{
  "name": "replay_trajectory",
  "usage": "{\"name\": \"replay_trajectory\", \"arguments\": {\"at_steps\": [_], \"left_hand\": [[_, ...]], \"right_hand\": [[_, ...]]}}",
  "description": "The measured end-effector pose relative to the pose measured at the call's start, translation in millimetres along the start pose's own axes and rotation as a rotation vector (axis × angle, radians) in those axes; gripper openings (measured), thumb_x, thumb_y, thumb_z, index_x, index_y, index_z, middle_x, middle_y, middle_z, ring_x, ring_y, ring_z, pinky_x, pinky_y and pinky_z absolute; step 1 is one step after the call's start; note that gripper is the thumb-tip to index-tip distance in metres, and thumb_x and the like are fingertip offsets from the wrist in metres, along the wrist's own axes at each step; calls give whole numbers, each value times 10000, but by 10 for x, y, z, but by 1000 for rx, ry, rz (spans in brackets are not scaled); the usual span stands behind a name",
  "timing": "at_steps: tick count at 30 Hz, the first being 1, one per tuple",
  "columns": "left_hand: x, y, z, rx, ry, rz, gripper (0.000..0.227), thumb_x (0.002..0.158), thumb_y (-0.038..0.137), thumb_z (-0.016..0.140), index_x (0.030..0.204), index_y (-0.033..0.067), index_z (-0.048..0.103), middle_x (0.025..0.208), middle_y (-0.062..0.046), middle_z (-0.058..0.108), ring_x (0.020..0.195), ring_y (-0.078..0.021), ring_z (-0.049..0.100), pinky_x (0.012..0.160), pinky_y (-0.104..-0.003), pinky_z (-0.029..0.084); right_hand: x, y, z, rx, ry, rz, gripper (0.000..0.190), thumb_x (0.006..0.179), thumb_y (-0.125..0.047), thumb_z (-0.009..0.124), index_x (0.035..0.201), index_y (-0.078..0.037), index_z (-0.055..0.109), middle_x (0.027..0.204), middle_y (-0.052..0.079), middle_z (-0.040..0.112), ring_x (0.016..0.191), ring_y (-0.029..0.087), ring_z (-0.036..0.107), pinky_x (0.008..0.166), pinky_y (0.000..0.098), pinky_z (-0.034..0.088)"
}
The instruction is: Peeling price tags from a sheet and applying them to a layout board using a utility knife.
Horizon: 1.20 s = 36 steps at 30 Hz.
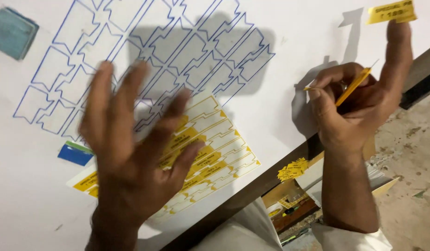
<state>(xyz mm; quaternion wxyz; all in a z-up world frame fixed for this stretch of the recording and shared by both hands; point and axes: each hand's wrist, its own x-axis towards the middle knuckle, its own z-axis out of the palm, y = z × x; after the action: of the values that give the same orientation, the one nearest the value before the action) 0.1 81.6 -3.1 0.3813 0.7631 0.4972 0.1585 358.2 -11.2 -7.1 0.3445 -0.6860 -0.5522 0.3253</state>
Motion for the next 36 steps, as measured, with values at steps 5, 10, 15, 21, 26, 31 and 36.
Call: {"name": "replay_trajectory", "arguments": {"at_steps": [5, 10, 15, 21, 26, 31, 36], "left_hand": [[-96, -111, 219, 21, -104, 152, 688, 846, 515, 854, 1454, 347, 580, 1617, -155, 360, 1521, -436, 217, 1181, -684, 170], [-116, -136, 244, 65, -94, 208, 619, 900, 527, 855, 1441, 346, 615, 1653, -131, 342, 1542, -407, 208, 1178, -701, 159], [-71, -103, 235, 5, -81, 239, 581, 857, 438, 802, 1390, 274, 638, 1624, -104, 362, 1509, -409, 253, 1169, -708, 189], [-68, -88, 191, -30, -109, 210, 533, 867, 414, 771, 1361, 257, 645, 1607, -88, 378, 1496, -379, 285, 1170, -680, 183], [-71, -103, 190, -32, -102, 214, 515, 891, 416, 754, 1364, 245, 643, 1608, -80, 383, 1502, -360, 296, 1189, -656, 173], [-77, -116, 189, -19, -100, 216, 512, 905, 419, 728, 1372, 232, 633, 1598, -84, 396, 1500, -358, 298, 1185, -649, 160], [-87, -132, 199, -11, -89, 232, 510, 931, 420, 712, 1391, 219, 621, 1601, -87, 411, 1505, -349, 305, 1186, -639, 165]], "right_hand": [[-57, -39, 57, 18, 3, 8, 851, 1080, 88, 759, 1693, -108, 202, 1746, 21, 198, 877, 226, 699, 720, 282, 533], [50, -115, 154, 33, 34, -41, 891, 1009, 129, 731, 1708, -72, 214, 1720, 73, 227, 879, 214, 710, 729, 286, 592], [247, -292, 302, 78, 108, 31, 835, 977, 147, 708, 1656, 10, 242, 1691, 144, 307, 940, 182, 702, 813, 289, 632], [207, -521, 407, 71, 127, 171, 875, 932, 137, 702, 1666, 33, 237, 1616, 169, 378, 981, 147, 680, 832, 267, 624], [274, -555, 405, 50, 67, 146, 806, 984, 149, 686, 1644, 31, 238, 1545, 184, 439, 998, 155, 690, 826, 262, 615], [479, -759, 516, 13, 94, 295, 868, 954, 138, 687, 1680, 48, 220, 1195, 241, 567, 962, 170, 698, 830, 277, 620], [817, -658, 598, -61, -85, -37, 900, 923, 191, 628, 1651, -7, 137, 1592, 251, 407, 913, 242, 746, 800, 330, 637]]}}
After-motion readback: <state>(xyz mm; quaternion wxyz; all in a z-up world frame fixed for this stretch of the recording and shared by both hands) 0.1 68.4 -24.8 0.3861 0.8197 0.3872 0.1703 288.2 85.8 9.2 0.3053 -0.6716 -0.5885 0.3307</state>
